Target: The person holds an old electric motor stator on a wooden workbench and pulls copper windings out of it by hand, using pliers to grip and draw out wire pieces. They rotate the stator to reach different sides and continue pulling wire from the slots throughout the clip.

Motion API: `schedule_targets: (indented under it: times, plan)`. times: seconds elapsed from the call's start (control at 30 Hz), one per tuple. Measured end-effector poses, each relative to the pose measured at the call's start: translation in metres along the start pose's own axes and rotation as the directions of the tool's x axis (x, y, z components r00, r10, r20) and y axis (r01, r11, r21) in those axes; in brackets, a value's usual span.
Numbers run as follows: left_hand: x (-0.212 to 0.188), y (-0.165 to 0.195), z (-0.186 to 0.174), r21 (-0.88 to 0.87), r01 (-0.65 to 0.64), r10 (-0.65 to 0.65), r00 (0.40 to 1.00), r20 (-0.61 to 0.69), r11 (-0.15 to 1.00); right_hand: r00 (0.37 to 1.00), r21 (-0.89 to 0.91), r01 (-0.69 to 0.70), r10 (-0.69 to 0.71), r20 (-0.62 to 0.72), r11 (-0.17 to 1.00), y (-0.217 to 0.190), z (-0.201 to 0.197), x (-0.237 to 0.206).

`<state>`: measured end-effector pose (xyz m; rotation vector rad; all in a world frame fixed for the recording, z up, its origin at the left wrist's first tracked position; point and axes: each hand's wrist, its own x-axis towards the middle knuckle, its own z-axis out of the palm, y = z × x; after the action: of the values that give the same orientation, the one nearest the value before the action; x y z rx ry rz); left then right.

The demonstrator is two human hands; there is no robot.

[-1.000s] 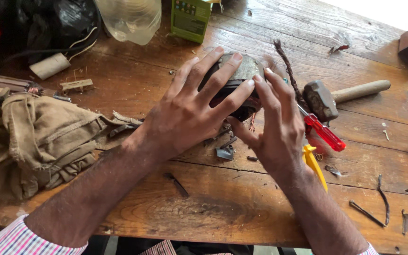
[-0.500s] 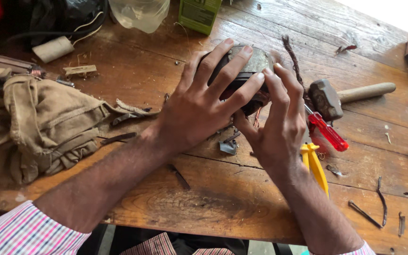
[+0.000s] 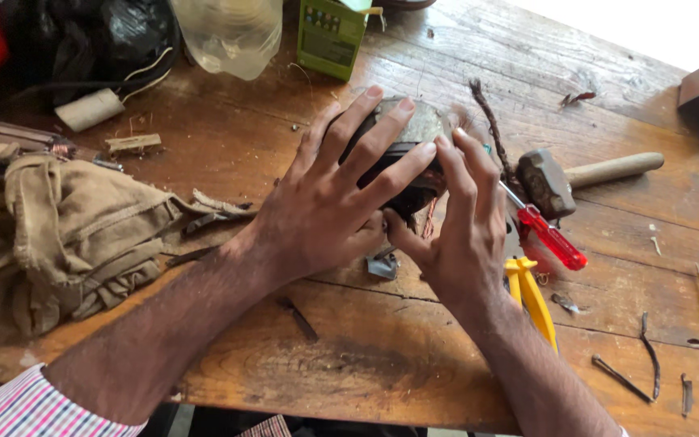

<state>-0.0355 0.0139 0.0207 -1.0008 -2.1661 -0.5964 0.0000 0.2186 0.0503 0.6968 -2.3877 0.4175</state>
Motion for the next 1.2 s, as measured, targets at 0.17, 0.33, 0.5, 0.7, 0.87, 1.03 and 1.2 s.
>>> schedule_targets:
  times: [0.17,0.33,0.5,0.7,0.87,1.03,1.2]
  plan:
    - [-0.001,-0.007,0.007,-0.039,-0.018,0.016,0.998,-0.053,0.999,0.997,0.094,0.079,-0.079,-0.011,0.992,0.014,0.004,0.002]
    - [-0.004,-0.001,0.005,0.029,-0.033,0.036,0.994,-0.107,0.999,0.995,0.219,0.097,-0.087,-0.056,0.971,0.023,0.004,0.002]
    - [-0.005,0.019,-0.003,0.189,0.014,-0.005,0.999,-0.046,0.982,0.999,0.254,0.043,-0.034,-0.04,0.966,0.022,0.0,0.003]
    - [-0.004,0.021,0.006,0.251,0.086,-0.047,0.986,-0.158,0.964,0.999,0.259,0.01,0.0,-0.039,0.966,0.018,-0.003,0.003]
    - [-0.011,0.021,0.016,0.235,0.068,-0.036,0.99,-0.138,0.97,0.999,0.272,0.017,-0.006,-0.043,0.962,0.018,-0.003,0.002]
    - [-0.017,0.021,0.027,0.174,0.039,-0.026,0.997,-0.078,0.984,0.999,0.26,0.023,-0.012,-0.044,0.965,0.018,-0.002,0.002]
    - [-0.017,0.019,0.026,0.236,-0.038,0.062,0.993,-0.096,0.971,0.999,0.272,-0.004,0.014,-0.035,0.962,0.017,-0.003,-0.001]
